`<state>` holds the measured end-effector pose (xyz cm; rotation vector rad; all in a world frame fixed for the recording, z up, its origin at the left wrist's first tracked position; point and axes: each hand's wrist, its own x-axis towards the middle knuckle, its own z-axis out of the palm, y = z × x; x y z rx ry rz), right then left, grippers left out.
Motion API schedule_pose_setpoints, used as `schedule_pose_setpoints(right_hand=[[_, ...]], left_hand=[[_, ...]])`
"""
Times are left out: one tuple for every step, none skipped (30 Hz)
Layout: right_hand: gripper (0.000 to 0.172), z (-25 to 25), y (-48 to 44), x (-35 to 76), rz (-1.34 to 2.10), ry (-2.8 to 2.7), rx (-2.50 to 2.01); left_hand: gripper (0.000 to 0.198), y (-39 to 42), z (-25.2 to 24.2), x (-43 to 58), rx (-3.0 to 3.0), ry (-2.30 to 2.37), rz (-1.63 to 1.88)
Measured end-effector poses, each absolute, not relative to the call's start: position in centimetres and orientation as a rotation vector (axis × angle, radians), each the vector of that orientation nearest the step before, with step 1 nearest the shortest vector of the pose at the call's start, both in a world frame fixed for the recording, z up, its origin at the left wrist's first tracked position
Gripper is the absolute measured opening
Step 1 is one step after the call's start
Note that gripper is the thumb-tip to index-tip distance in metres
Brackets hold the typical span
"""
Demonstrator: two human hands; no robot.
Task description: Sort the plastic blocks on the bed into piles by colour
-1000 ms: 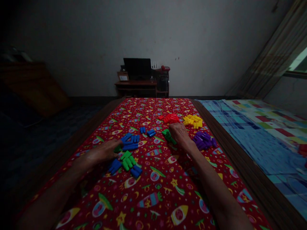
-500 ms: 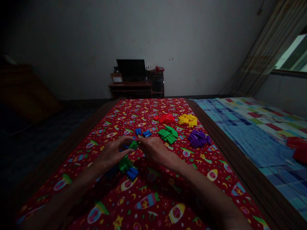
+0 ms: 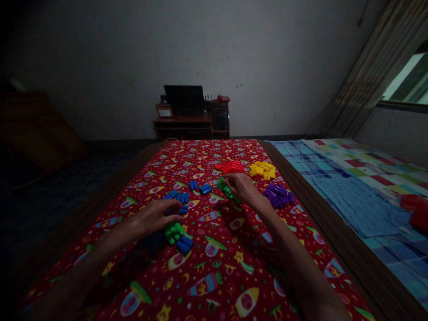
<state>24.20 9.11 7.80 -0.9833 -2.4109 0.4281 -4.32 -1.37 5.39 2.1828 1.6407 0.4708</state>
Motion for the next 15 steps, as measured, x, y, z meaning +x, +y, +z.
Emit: schedule_pose_setpoints(right_hand=[[0.026,7.7,9.8,25.0,0.348,-2.434,-1.067],[0.025,7.5,10.4,25.7,0.268,-2.457,-1.153],[0.024,7.2,10.9,26.2,0.194,-2.475,-1.239],[0.024,6.9,11.3,26.5,0.127,-2.484,-1.322],[0.024,6.6,11.5,26.7,0.071,-2.485,-1.399],[0.025,6.2,11.7,26.8,0.026,-2.484,-1.462],[0.026,5.9,11.8,26.8,-0.007,-2.484,-1.506],[0.028,5.6,11.9,26.7,-0.028,-2.485,-1.535],[0.029,5.4,12.0,26.7,-0.038,-2.486,-1.551],[0.028,5.2,12.0,26.6,-0.040,-2.487,-1.554],[0.028,5.0,12.1,26.6,-0.037,-2.488,-1.550],[0.027,4.9,12.1,26.5,-0.031,-2.488,-1.542],[0.026,4.7,12.1,26.6,-0.027,-2.486,-1.531],[0.026,4.7,12.1,26.6,-0.026,-2.480,-1.517],[0.025,4.6,12.1,26.6,-0.032,-2.470,-1.503]], left_hand=[[0.026,-1.5,5.2,-5.1,2.191,1.644,0.365],[0.027,-1.6,4.9,-5.8,2.201,1.643,0.287],[0.029,-1.8,4.7,-6.2,2.215,1.641,0.235],[0.032,-2.0,4.6,-6.4,2.231,1.639,0.203],[0.034,-2.2,4.4,-6.5,2.246,1.634,0.178],[0.035,-2.3,4.3,-6.4,2.256,1.625,0.158],[0.035,-2.4,4.2,-6.2,2.262,1.612,0.143],[0.036,-2.4,4.1,-6.0,2.267,1.599,0.140],[0.036,-2.4,4.0,-5.9,2.275,1.591,0.150],[0.036,-2.3,3.9,-5.8,2.283,1.596,0.167],[0.037,-2.2,3.8,-5.8,2.290,1.612,0.182],[0.036,-2.2,3.7,-5.8,2.295,1.631,0.188],[0.035,-2.2,3.7,-5.8,2.295,1.647,0.179],[0.034,-2.1,3.7,-5.9,2.290,1.654,0.160],[0.032,-2.1,3.7,-5.9,2.280,1.649,0.137]])
